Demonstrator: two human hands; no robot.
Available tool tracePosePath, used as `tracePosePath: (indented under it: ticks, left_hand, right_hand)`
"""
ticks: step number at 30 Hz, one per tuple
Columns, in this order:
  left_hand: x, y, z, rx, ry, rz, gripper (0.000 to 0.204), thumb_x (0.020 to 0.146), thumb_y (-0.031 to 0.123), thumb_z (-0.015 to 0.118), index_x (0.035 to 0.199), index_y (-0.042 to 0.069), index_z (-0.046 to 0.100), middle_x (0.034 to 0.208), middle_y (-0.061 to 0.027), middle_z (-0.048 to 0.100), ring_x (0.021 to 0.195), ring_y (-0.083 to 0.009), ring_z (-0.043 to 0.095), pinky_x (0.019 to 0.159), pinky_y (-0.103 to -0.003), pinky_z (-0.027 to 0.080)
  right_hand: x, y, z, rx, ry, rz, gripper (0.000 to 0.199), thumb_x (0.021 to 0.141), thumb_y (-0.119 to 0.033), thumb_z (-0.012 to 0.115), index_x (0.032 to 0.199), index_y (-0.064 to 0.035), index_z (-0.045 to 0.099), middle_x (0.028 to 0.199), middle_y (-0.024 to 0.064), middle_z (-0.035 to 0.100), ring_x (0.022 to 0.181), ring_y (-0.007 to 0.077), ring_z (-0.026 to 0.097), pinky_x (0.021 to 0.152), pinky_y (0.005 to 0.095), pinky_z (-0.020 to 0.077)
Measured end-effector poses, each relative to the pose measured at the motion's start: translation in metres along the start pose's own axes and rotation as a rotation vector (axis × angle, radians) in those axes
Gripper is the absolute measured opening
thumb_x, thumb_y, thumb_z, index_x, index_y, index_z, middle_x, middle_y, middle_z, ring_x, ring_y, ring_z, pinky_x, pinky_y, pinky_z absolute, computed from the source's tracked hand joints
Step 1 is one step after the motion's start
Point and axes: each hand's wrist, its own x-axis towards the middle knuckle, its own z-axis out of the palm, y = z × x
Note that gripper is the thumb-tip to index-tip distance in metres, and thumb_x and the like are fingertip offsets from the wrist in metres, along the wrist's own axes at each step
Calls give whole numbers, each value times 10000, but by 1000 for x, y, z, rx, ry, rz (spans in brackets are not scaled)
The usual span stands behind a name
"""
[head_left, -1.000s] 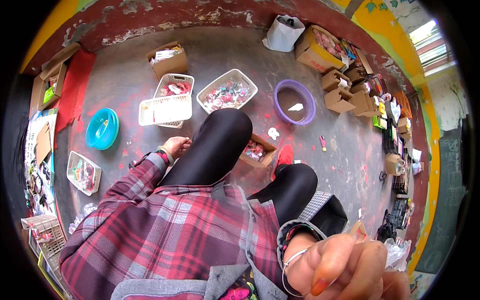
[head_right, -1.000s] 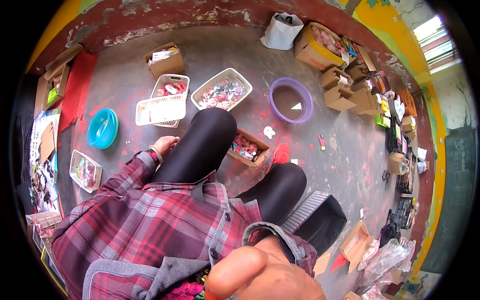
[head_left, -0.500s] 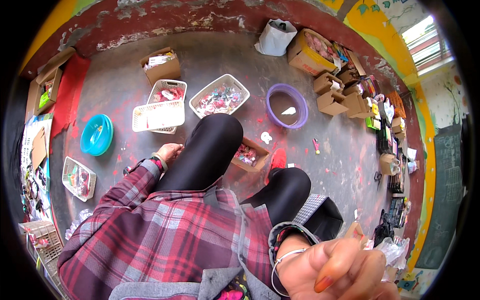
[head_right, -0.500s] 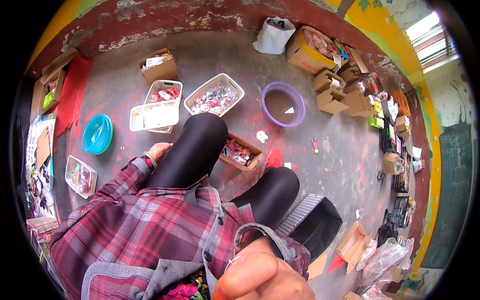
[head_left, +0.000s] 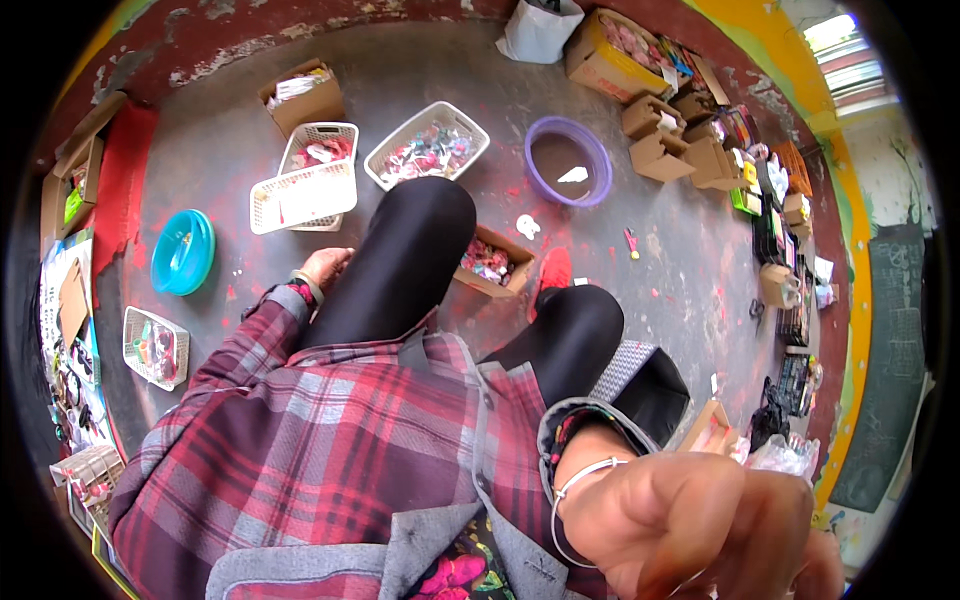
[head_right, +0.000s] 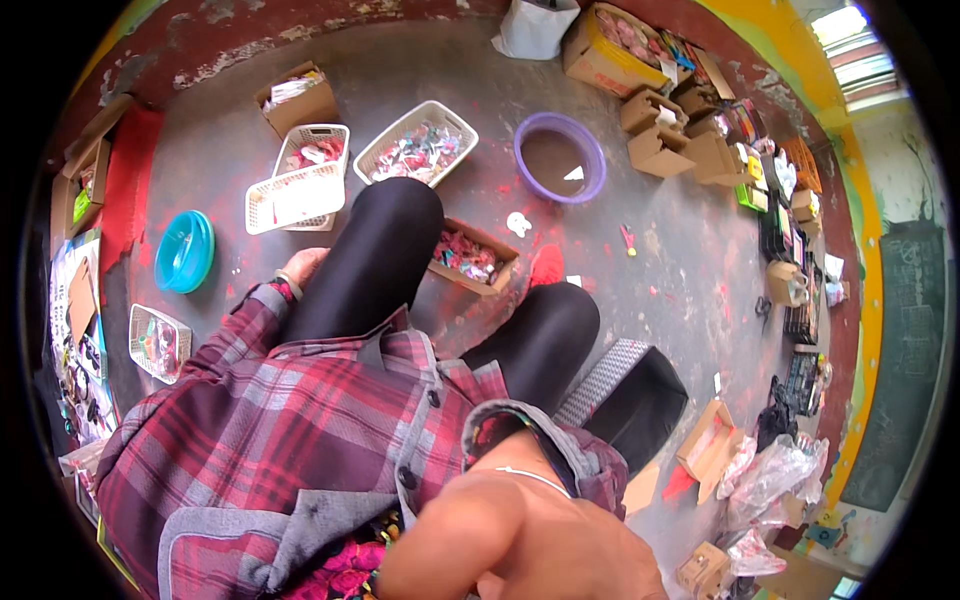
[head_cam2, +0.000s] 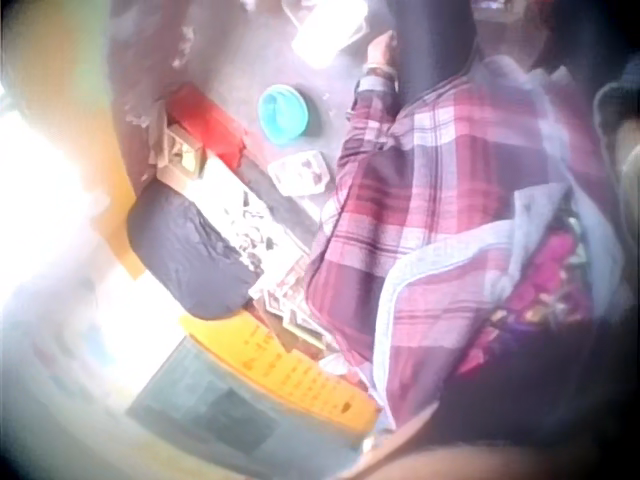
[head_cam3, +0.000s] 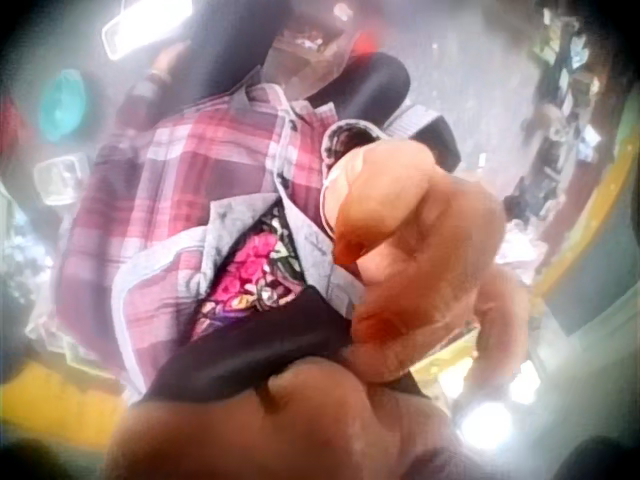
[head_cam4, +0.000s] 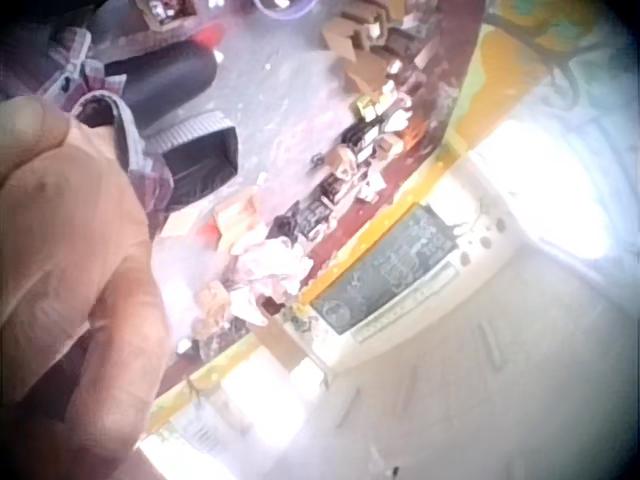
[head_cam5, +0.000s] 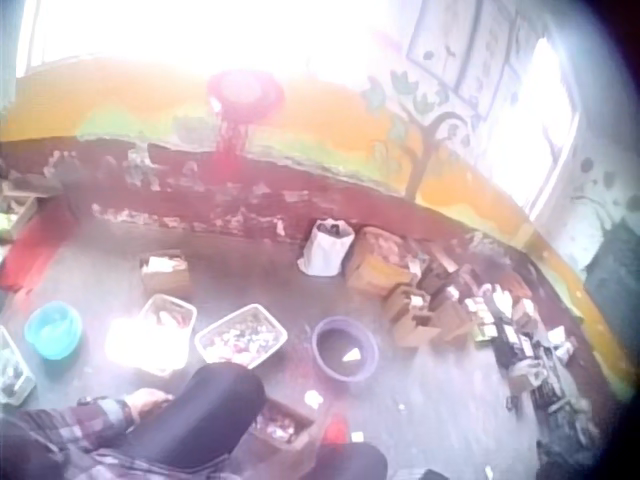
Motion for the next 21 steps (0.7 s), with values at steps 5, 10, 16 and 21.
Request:
tracePosePath:
  ticks: [5, 10, 16, 21]
  left_hand:
    - [-29, 26, 36, -159, -147, -40, 203, 858, 232, 554, 822, 42, 616, 703, -15, 590, 596, -104, 545, 560, -245, 455]
    - [-28, 26, 16, -68, -305, 61, 232, 894, 126, 484, 1036, -22, 592, 919, -49, 621, 835, -100, 570, 756, -235, 465]
    - [-11, 15, 5, 141, -300, 168, 251, 889, 112, 482, 1083, -21, 572, 962, -25, 617, 864, -102, 565, 776, -238, 457]
    - [-28, 28, 20, 23, -335, 97, 259, 896, 151, 486, 1059, -29, 577, 960, -59, 622, 833, -116, 586, 744, -240, 476]
  right_hand:
    - [6, -2, -9, -26, -32, -11, 231, 838, -167, 531, 1069, -179, 535, 763, -21, 641, 817, 126, 485, 570, 281, 350]
    - [10, -7, -12, -26, -61, -2, 219, 836, -159, 529, 1054, -169, 536, 759, -10, 640, 805, 133, 491, 561, 283, 358]
    - [16, -8, -19, -26, -107, 12, 203, 834, -151, 527, 1037, -158, 537, 754, 3, 638, 791, 141, 498, 549, 285, 368]
    - [26, -6, -33, -11, -136, 22, 190, 833, -143, 525, 1022, -148, 538, 750, 14, 637, 778, 147, 504, 540, 286, 376]
